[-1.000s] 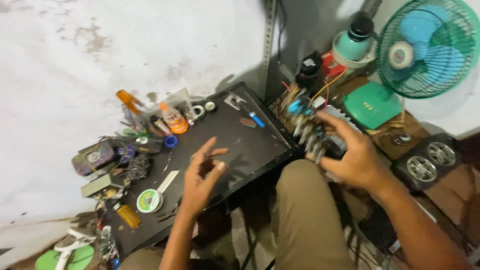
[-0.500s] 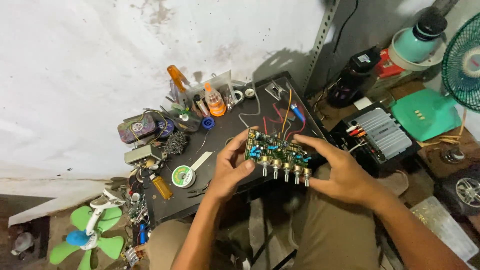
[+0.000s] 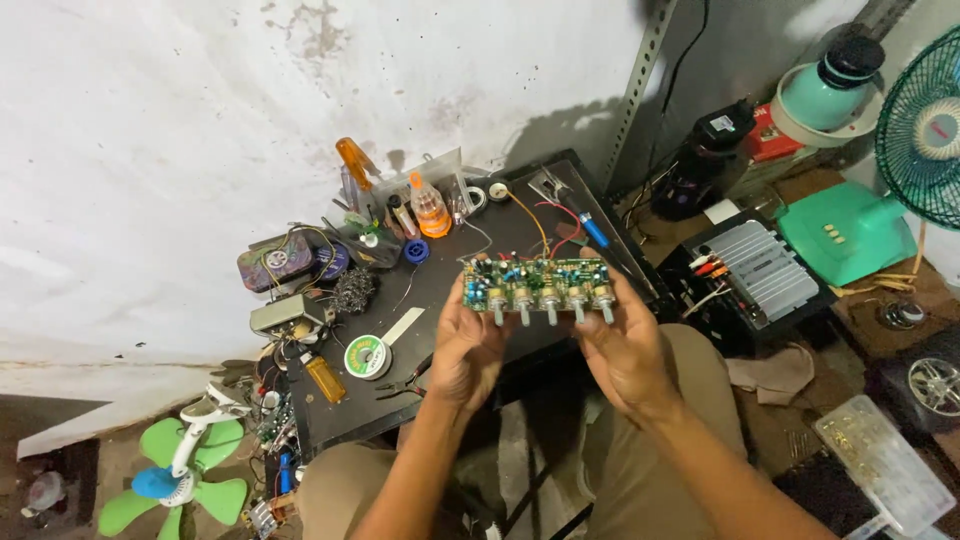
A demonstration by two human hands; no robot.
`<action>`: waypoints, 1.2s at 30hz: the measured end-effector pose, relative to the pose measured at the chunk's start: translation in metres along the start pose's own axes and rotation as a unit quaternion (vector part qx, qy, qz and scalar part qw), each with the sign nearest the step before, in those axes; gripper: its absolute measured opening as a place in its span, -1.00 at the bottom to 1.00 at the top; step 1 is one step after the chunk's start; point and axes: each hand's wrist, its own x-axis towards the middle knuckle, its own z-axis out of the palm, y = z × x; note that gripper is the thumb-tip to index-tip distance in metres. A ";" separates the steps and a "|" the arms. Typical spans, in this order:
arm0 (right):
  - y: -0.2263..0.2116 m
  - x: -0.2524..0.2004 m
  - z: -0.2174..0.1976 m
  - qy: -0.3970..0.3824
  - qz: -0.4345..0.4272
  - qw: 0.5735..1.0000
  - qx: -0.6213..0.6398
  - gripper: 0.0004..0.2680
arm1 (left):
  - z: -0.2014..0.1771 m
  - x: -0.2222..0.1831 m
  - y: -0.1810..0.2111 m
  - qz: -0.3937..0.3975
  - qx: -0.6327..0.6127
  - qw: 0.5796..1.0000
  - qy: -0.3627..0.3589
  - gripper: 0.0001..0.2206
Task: Inspecting and troubleshooting a circuit board by rotating it and checking wire connections.
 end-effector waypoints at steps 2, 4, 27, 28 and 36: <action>-0.003 0.003 0.001 0.009 -0.007 1.000 0.008 -0.43 | -0.020 0.002 -0.017 -0.007 -0.008 1.000 -0.011 -0.16; -0.006 0.005 0.003 0.019 -0.012 1.000 0.014 -0.43 | -0.025 0.002 -0.024 -0.016 -0.017 1.000 -0.021 -0.17; -0.253 0.072 -0.188 0.123 -0.198 0.687 -0.689 -0.69 | 0.046 -0.017 0.033 -0.165 0.224 0.945 -0.172 -0.30; -0.254 0.081 -0.203 0.124 -0.197 0.687 -0.689 -0.69 | 0.046 -0.016 0.032 -0.166 0.223 0.945 -0.172 -0.30; -0.200 0.118 -0.223 0.120 0.157 0.556 -0.807 -0.38 | 0.045 -0.014 0.032 -0.178 0.281 0.929 -0.160 -0.30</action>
